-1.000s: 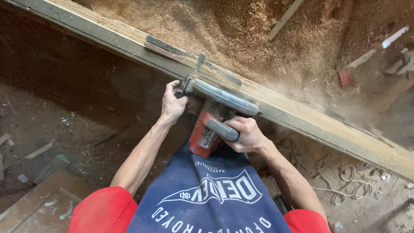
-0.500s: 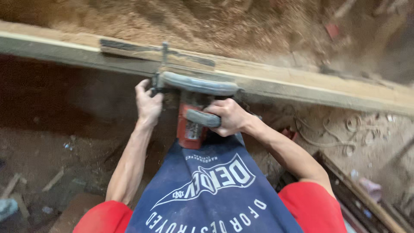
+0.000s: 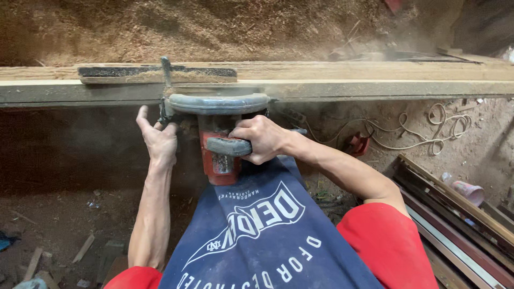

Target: The person uses a circular saw to cut a long wooden plank resting on a workbench. They guide the saw along the wood's length, generating sawdust, and then lift the cut piece to inspect the edge.

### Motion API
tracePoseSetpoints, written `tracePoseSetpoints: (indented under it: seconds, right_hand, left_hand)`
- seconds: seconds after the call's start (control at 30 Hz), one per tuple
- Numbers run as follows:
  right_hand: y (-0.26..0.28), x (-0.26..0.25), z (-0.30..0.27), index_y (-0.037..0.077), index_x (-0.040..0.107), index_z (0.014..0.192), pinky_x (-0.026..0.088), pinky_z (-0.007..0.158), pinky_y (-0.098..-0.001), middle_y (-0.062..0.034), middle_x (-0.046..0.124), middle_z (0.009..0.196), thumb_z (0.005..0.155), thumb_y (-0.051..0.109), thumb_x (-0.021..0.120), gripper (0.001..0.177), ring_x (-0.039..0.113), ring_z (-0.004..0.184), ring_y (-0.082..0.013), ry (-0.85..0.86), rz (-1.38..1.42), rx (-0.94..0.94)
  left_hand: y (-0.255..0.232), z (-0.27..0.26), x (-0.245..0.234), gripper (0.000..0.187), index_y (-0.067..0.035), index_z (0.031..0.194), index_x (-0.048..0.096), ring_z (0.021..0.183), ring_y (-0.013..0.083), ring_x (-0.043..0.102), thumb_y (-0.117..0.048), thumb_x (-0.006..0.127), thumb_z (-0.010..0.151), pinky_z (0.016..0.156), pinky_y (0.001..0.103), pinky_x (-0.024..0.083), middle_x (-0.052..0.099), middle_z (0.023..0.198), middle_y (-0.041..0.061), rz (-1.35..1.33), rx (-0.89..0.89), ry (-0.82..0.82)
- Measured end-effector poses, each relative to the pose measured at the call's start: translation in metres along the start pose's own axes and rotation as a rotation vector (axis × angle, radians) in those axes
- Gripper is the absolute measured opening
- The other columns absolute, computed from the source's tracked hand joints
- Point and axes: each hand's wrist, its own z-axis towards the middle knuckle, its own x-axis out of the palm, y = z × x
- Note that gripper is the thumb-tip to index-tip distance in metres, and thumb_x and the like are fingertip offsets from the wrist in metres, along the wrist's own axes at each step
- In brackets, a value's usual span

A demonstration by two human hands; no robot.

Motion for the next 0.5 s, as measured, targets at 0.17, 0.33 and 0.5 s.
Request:
tracePoseSetpoints:
  seconds: [0.17,0.33,0.5]
  right_hand:
    - [0.005,0.005,0.012,0.002,0.072,0.101,0.060,0.067,-0.0411,-0.0163,0.072,0.089,0.066,0.011,0.081,0.037,0.072,0.077,-0.0358,0.026,-0.009,0.029]
    - [0.013,0.009,0.024,0.003,0.073,0.105,0.061,0.071,-0.0393,-0.0172,0.073,0.094,0.067,0.011,0.081,0.040,0.074,0.082,-0.0344,0.042,0.011,0.015]
    - [0.018,0.014,0.040,0.001,0.073,0.106,0.061,0.070,-0.0403,-0.0188,0.072,0.092,0.065,0.010,0.081,0.043,0.073,0.080,-0.0353,0.058,-0.025,0.020]
  left_hand:
    - [0.003,0.008,-0.012,0.076,-0.008,0.155,0.027,0.090,0.0147,0.067,0.007,0.058,0.089,0.063,0.023,0.050,0.069,0.116,0.019,0.009,-0.011,-0.003]
    - [0.010,0.014,-0.020,0.074,-0.008,0.153,0.031,0.092,0.0167,0.066,0.008,0.060,0.087,0.065,0.028,0.053,0.065,0.119,0.018,-0.021,0.020,-0.049]
    - [0.006,0.017,-0.030,0.081,-0.008,0.153,0.027,0.090,0.0182,0.066,0.003,0.065,0.083,0.071,0.030,0.056,0.066,0.113,0.020,0.010,0.025,-0.104]
